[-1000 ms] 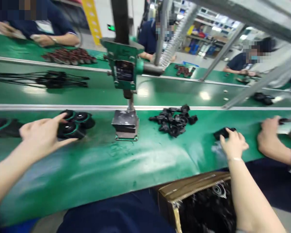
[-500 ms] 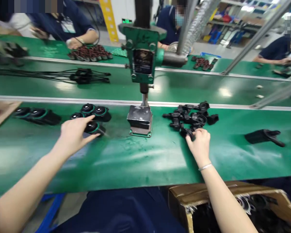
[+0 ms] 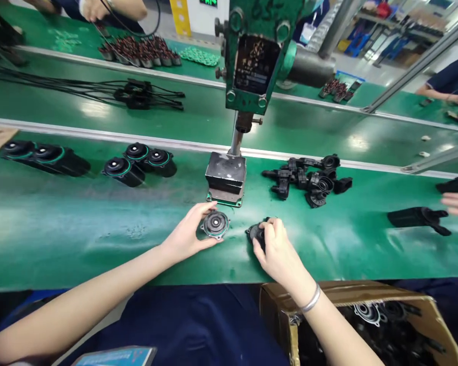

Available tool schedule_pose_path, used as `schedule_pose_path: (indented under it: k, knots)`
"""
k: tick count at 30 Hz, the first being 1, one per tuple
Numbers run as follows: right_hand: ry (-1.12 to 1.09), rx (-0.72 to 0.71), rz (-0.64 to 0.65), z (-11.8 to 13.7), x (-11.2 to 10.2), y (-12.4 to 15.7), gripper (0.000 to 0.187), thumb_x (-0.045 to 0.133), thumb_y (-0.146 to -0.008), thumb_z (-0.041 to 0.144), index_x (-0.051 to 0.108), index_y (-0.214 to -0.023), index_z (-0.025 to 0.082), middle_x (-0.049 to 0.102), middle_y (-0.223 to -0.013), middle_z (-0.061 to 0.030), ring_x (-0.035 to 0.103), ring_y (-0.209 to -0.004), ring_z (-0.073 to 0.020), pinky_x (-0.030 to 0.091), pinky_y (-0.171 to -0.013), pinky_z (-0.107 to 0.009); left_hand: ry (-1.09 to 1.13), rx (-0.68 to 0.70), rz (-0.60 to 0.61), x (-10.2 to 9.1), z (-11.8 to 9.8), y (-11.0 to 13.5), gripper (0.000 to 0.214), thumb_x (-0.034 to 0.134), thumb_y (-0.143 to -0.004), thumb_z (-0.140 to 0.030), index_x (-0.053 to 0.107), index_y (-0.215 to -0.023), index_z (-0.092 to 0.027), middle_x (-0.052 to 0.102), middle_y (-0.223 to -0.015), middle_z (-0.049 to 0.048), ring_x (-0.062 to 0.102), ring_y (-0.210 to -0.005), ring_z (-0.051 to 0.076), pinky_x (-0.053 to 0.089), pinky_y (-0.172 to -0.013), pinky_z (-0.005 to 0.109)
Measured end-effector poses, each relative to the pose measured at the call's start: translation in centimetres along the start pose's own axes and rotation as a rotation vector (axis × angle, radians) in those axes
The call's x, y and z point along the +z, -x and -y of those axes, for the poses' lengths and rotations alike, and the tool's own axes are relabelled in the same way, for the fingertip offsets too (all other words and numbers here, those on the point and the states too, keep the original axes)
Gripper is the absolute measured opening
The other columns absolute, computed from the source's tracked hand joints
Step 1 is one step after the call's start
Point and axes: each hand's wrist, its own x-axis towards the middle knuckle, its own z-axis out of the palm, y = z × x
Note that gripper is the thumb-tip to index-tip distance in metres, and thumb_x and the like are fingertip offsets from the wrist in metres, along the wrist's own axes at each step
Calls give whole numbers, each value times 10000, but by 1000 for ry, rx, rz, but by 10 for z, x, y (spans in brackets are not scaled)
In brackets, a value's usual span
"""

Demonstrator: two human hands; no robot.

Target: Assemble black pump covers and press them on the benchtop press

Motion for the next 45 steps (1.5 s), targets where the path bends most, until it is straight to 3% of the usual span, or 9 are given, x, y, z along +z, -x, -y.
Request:
schedule_pose_path:
  k: [4, 6, 9, 11, 13, 17, 21, 28, 45]
  knots:
    - [-133, 39, -3, -3, 8, 2, 301, 487, -899, 352, 563, -1139, 186, 516, -1114, -77, 521, -1017, -50, 504, -897, -194, 151, -75, -124, 19, 0, 7, 821, 790, -744, -317, 311, -1406, -243, 472, -1337, 140, 562, -1224, 275, 505, -1044, 467]
    - [-175, 42, -59, -11, 16, 0, 291, 558, -861, 375, 600, -1102, 217, 536, -1171, -61, 513, -1152, -98, 493, -991, -277, 244, -115, -149, 24, 2, 11, 810, 795, -739, -321, 326, -1394, -232, 491, -1339, 145, 585, -1211, 270, 513, -1041, 456]
    - [-347, 11, -104, -17, 16, -12, 244, 589, -844, 354, 591, -989, 158, 567, -1238, -41, 475, -1324, -137, 418, -1156, -392, 326, -191, -139, 25, 4, 15, 768, 805, -727, -328, 378, -1355, -211, 545, -1327, 154, 597, -1214, 282, 515, -1040, 467]
    - [-478, 57, -133, -12, 3, -23, 209, 576, -854, 314, 546, -942, 127, 607, -1191, -36, 555, -1242, -89, 454, -1139, -325, 335, -208, -113, 24, 4, 16, 727, 806, -727, -328, 412, -1326, -205, 579, -1307, 152, 604, -1207, 287, 515, -1036, 484]
    - [-526, 118, -175, 3, -17, -36, 186, 594, -842, 285, 531, -918, 128, 636, -1129, -19, 625, -1083, -36, 521, -995, -201, 317, -183, -101, 22, 4, 16, 686, 799, -737, -334, 437, -1307, -210, 602, -1282, 143, 609, -1202, 291, 512, -1034, 497]
    - [-444, -8, -201, 43, -43, -56, 182, 646, -804, 263, 547, -899, 144, 645, -1069, 7, 628, -991, 4, 523, -863, -104, 230, -117, -105, 20, 4, 16, 660, 783, -754, -348, 445, -1309, -231, 622, -1255, 126, 614, -1191, 293, 515, -1026, 495]
    - [-345, -133, -195, 65, -33, -62, 224, 659, -795, 266, 544, -943, 144, 632, -1062, -14, 613, -1005, -10, 530, -872, -121, 169, -63, -123, 19, 5, 15, 649, 771, -770, -313, 432, -1315, -220, 631, -1237, 114, 620, -1173, 273, 540, -989, 445]
    - [-354, -178, -158, 65, -26, -60, 274, 681, -773, 222, 521, -978, 137, 615, -1097, -26, 598, -1052, -12, 529, -904, -119, 189, -4, -147, 18, 4, 13, 600, 725, -817, -322, 414, -1318, -214, 625, -1227, 115, 619, -1164, 251, 547, -978, 411]
    - [-384, -171, -132, 62, -23, -58, 266, 652, -796, 242, 505, -991, 139, 602, -1139, -44, 599, -1104, -27, 555, -922, -140, 177, -17, -96, 19, 7, 15, 661, 708, -830, -321, 355, -1384, -247, 596, -1247, 124, 597, -1188, 284, 542, -993, 476]
